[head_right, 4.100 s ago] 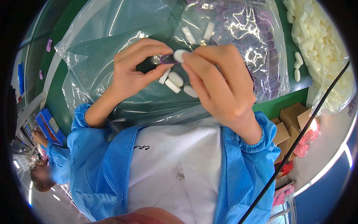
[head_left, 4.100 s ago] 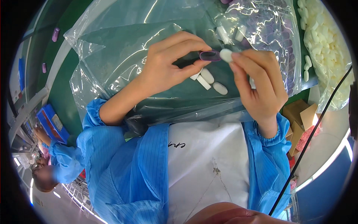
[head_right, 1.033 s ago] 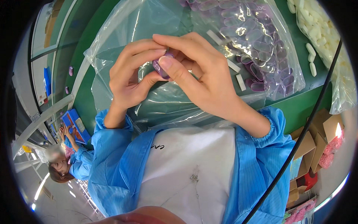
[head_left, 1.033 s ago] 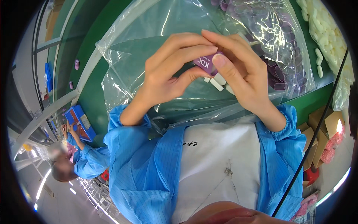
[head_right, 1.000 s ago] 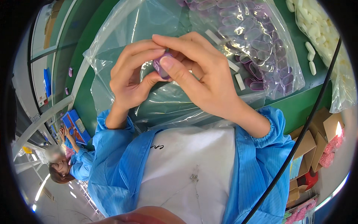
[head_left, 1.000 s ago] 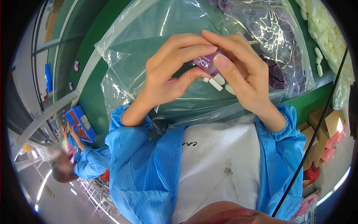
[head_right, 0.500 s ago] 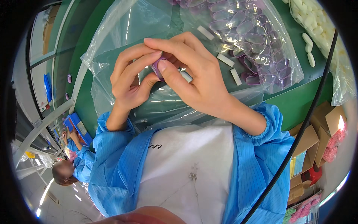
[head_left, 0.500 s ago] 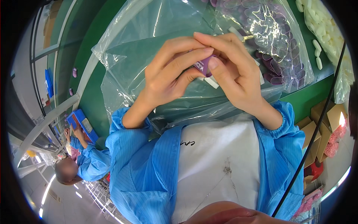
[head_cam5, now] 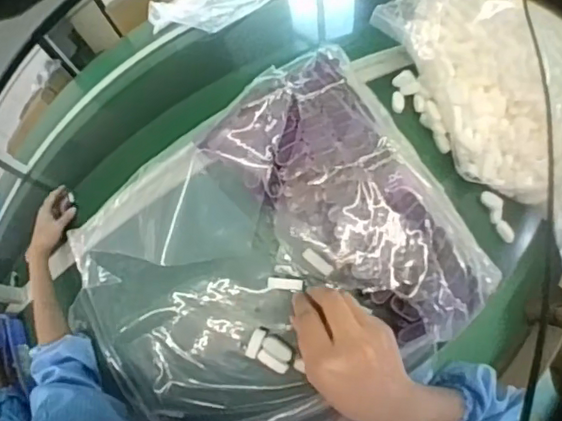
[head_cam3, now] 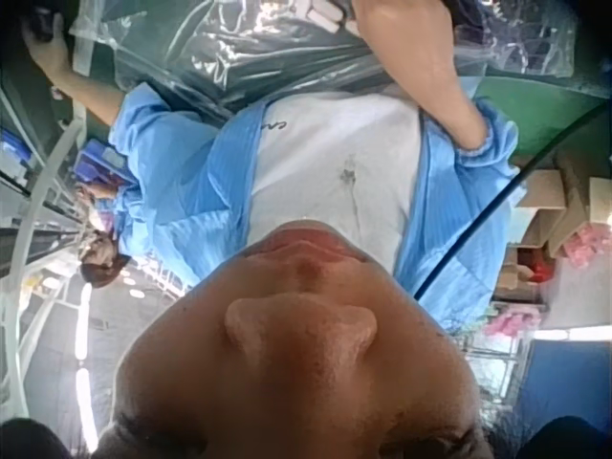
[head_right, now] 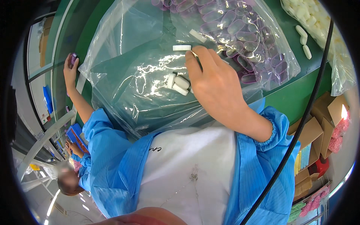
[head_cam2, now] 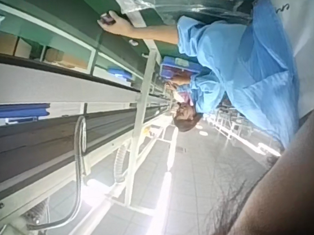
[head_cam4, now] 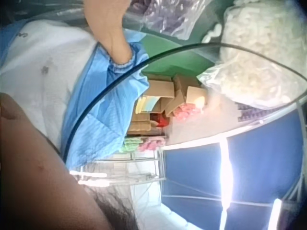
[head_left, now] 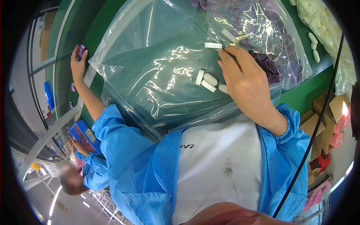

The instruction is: The person inserts white cylindrical objects into purple plastic holders. They pick up a white object and a purple holder, fit the white object into the holder, and place the assembled unit on the table. This process is repeated continuously throughout the video.

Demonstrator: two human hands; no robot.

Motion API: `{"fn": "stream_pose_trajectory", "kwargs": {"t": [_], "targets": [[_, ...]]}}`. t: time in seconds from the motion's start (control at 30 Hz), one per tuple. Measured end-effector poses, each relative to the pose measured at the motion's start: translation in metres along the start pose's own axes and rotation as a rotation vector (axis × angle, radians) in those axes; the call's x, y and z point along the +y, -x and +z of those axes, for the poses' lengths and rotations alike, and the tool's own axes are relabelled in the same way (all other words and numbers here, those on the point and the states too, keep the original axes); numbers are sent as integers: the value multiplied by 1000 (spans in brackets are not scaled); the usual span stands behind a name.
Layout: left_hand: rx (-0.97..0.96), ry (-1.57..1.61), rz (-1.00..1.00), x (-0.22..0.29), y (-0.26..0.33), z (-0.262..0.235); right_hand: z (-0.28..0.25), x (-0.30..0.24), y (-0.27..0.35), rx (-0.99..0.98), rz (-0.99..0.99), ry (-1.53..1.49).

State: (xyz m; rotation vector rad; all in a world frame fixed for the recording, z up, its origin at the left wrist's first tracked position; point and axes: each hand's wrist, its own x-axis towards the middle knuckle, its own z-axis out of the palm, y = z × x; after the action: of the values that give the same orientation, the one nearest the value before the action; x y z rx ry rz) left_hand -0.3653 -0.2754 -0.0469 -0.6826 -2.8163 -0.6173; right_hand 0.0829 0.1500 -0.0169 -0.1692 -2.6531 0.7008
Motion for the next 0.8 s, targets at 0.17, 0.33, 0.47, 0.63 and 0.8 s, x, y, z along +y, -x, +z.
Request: {"fn": "stream_pose_trajectory", "kwargs": {"t": [0.17,0.33,0.47,0.63,0.8], "targets": [[236,-16,324,225,37,1,19,4,-19,33,-76,71],[-413,329,523,386,128,46,17,8,-20,-49,-140,63],[-49,119,560,397,99,79,12,11,-9,-59,-59,-97],[-12,278,445,397,80,96,16,10,-8,-2,1,-201],[39,364,485,398,69,107,16,11,-6,72,-5,-324]]}}
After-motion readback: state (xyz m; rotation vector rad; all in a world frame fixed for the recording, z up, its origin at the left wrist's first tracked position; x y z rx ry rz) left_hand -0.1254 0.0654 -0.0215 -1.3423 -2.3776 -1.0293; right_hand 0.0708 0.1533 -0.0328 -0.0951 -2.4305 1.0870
